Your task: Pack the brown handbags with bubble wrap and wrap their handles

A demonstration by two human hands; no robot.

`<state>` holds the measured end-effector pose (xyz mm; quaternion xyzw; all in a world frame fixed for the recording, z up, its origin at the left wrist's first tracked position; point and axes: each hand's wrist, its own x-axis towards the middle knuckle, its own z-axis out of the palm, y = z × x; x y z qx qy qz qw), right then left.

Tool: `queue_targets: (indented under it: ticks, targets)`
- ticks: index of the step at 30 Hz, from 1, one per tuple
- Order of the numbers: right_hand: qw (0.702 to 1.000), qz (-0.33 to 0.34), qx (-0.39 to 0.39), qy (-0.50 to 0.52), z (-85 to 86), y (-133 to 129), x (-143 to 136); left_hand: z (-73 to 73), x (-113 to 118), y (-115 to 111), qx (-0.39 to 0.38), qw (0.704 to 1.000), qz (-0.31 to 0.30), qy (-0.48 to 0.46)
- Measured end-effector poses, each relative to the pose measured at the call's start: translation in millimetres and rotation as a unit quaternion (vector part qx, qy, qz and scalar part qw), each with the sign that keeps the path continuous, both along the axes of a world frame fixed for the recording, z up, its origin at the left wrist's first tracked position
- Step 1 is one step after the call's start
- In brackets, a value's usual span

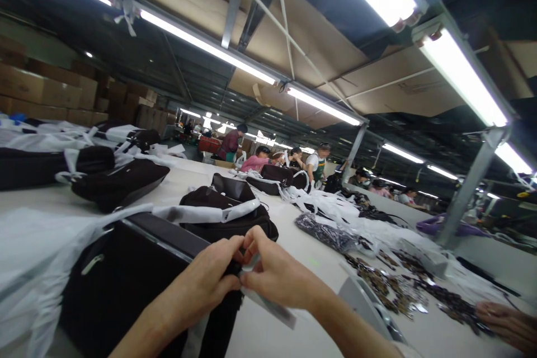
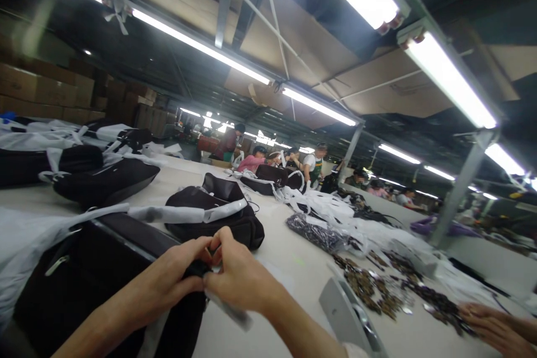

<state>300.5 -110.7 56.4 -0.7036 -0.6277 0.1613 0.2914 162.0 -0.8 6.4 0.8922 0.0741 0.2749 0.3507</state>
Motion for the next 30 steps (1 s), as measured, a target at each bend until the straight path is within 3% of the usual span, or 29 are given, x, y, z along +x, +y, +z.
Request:
queue_targets:
  ticks: [4,8,13,16,18,21,23,24,27,30]
  targets:
    - [0.988,-0.024,-0.061,0.136,10.3,2,6,0.1,1,0,0.018,1.0,-0.003,0.017]
    - [0.97,-0.035,-0.096,0.219,7.6,8,6,5.8,-3,-2,0.043,0.999,-0.03,0.015]
    - [0.936,0.01,-0.123,0.329,2.0,11,7,13.2,-13,-8,0.097,0.994,-0.04,0.03]
    - [0.914,0.026,-0.128,0.384,-0.9,7,6,11.5,-21,-12,0.104,0.994,-0.021,0.036]
    - [0.915,0.056,-0.124,0.38,-4.6,4,6,9.0,-29,-15,0.121,0.992,-0.023,0.019]
    - [0.953,0.138,-0.071,0.259,-11.2,2,8,6.8,-48,-24,0.149,0.988,-0.034,-0.009]
    - [0.976,0.19,0.035,0.105,-13.6,7,8,5.4,-62,-31,0.158,0.986,-0.044,-0.015]
    - [0.973,0.212,0.094,0.023,-13.5,11,7,3.9,-68,-35,0.164,0.985,-0.046,-0.014]
    - [0.919,0.274,0.203,-0.196,-8.3,32,-3,-5.5,-77,-41,0.198,0.979,-0.048,-0.02]
    - [0.833,0.345,0.236,-0.361,-2.6,60,-27,-16.5,-75,-40,0.225,0.971,-0.059,-0.059]
